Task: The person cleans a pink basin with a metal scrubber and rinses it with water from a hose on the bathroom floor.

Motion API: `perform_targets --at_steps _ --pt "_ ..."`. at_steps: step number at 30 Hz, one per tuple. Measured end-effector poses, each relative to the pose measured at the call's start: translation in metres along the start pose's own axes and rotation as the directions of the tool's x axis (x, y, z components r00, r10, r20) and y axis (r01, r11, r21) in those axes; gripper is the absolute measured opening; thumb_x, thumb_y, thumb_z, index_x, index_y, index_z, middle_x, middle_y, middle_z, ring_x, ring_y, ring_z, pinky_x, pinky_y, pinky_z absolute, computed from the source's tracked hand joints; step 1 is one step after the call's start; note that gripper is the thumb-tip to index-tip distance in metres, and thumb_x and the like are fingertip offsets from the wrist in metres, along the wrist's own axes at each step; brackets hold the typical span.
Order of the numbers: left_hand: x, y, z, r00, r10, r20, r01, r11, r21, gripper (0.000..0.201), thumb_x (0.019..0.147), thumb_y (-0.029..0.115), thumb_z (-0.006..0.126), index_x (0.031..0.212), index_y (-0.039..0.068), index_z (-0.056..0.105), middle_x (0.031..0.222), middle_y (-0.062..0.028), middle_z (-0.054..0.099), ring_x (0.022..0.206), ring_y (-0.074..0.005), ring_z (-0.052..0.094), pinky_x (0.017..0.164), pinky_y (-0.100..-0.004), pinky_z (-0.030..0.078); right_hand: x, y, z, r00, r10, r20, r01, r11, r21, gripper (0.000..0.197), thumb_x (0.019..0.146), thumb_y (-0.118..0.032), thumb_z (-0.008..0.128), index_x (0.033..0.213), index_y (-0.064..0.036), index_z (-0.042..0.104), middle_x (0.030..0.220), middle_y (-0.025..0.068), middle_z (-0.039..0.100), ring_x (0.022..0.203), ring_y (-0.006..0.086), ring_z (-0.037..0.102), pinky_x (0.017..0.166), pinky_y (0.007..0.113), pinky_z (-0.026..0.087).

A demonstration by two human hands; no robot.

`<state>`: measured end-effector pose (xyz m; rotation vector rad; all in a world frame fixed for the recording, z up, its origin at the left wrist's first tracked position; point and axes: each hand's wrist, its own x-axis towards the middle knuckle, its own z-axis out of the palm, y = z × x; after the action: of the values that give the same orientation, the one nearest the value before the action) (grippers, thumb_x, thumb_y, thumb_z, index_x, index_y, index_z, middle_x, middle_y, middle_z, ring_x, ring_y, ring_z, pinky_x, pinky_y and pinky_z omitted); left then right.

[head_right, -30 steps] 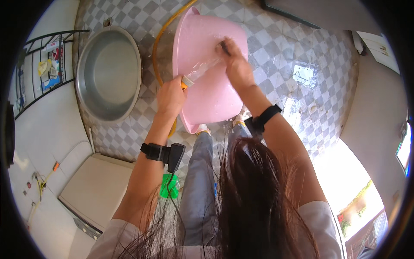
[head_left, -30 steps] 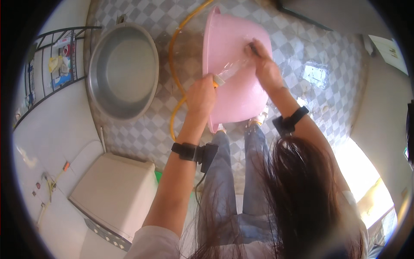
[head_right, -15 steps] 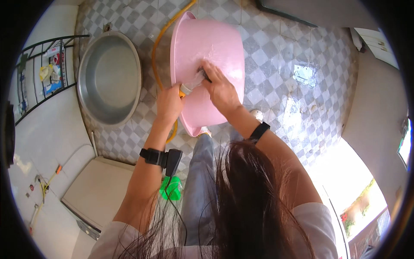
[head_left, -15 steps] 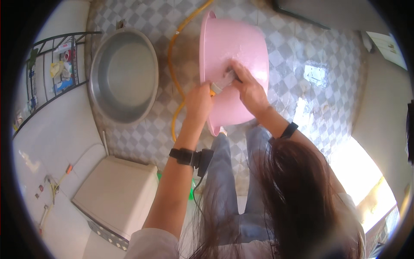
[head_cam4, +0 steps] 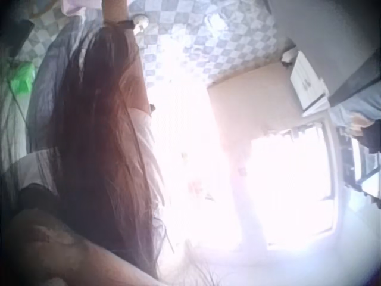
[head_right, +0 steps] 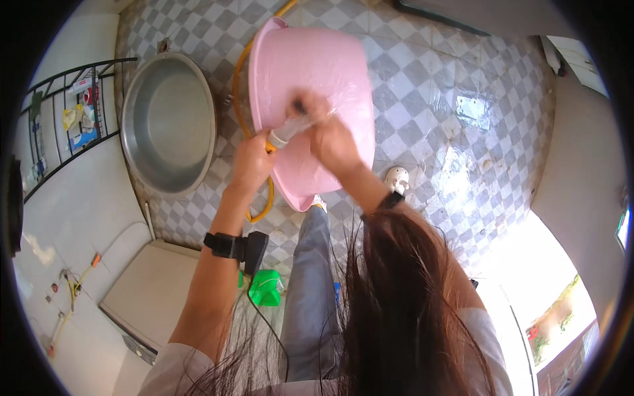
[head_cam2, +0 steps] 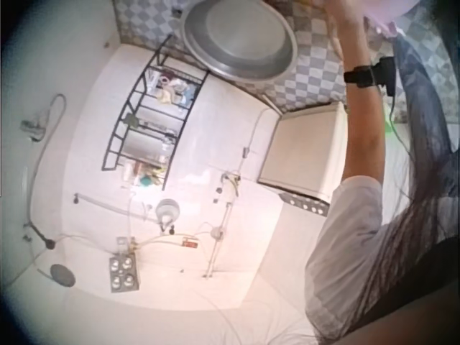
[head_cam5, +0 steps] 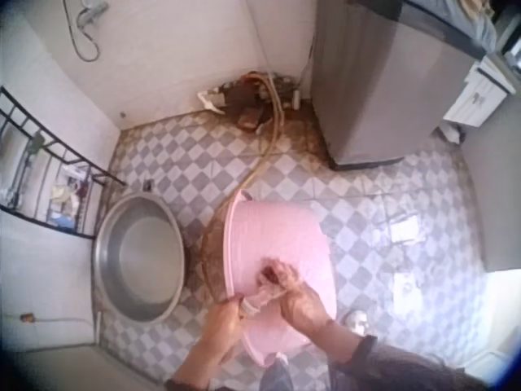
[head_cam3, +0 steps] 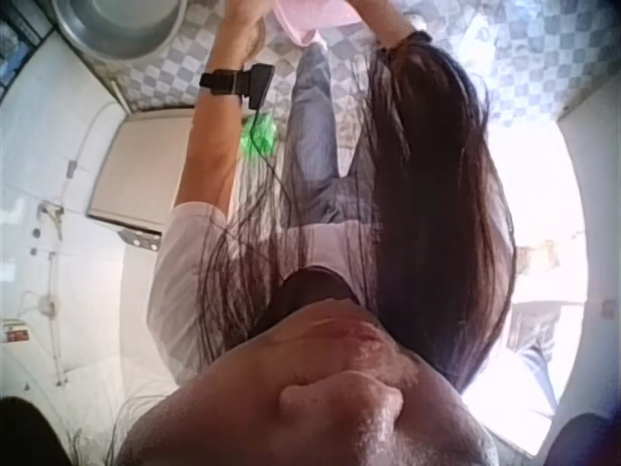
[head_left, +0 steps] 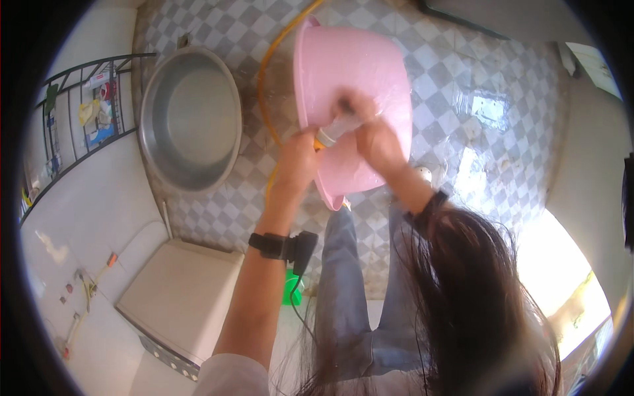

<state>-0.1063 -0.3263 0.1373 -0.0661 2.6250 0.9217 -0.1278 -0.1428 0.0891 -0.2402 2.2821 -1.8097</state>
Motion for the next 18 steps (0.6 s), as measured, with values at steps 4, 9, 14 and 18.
perform_targets --at_steps 4,9,14,18 --pt "0.005 0.013 -0.007 0.996 -0.038 0.08 0.037 0.999 0.013 0.024 0.078 0.005 0.064 0.102 0.002 0.062 0.093 -0.0231 0.065 0.091 -0.0434 0.061 0.076 -0.0473 0.049 0.061 0.03 -0.061 0.963 0.085 -0.256 -0.164 0.938 -0.307 0.046 0.086 -0.01 0.053 0.131 -0.0172 0.059 0.144 0.0193 0.043 0.134 0.0377 0.04 0.11 0.054 0.032" --pt "-0.014 -0.006 0.001 0.994 -0.066 0.087 0.064 0.998 0.027 0.027 0.079 0.005 0.064 0.106 0.003 0.063 0.093 -0.0236 0.064 0.088 -0.0435 0.06 0.074 -0.0449 0.049 -0.012 0.017 -0.017 0.986 -0.104 -0.133 0.022 0.86 -0.509 0.053 0.085 -0.013 0.057 0.137 -0.0133 0.05 0.149 0.0231 0.031 0.138 0.0431 0.032 0.115 0.055 0.022" --pt "-0.025 -0.005 -0.005 0.988 -0.035 0.152 0.031 0.999 0.029 0.029 0.08 0.007 0.065 0.109 0.004 0.063 0.09 -0.023 0.065 0.086 -0.0422 0.063 0.072 -0.0426 0.05 -0.018 0.018 -0.034 0.999 -0.035 -0.024 0.012 0.775 -0.632 0.052 0.086 -0.016 0.06 0.137 -0.0147 0.05 0.155 0.0141 0.026 0.139 0.0389 0.033 0.113 0.057 0.026" --pt "-0.021 0.01 0.012 0.977 -0.039 0.21 0.037 0.999 0.012 0.032 0.079 0.007 0.067 0.11 0.003 0.063 0.09 -0.0221 0.067 0.085 -0.0393 0.065 0.072 -0.0386 0.052 0.035 0.054 -0.085 0.922 0.139 -0.362 -0.259 0.915 -0.309 0.043 0.088 -0.017 0.057 0.131 -0.0119 0.056 0.15 0.0143 0.034 0.137 0.038 0.035 0.11 0.053 0.034"
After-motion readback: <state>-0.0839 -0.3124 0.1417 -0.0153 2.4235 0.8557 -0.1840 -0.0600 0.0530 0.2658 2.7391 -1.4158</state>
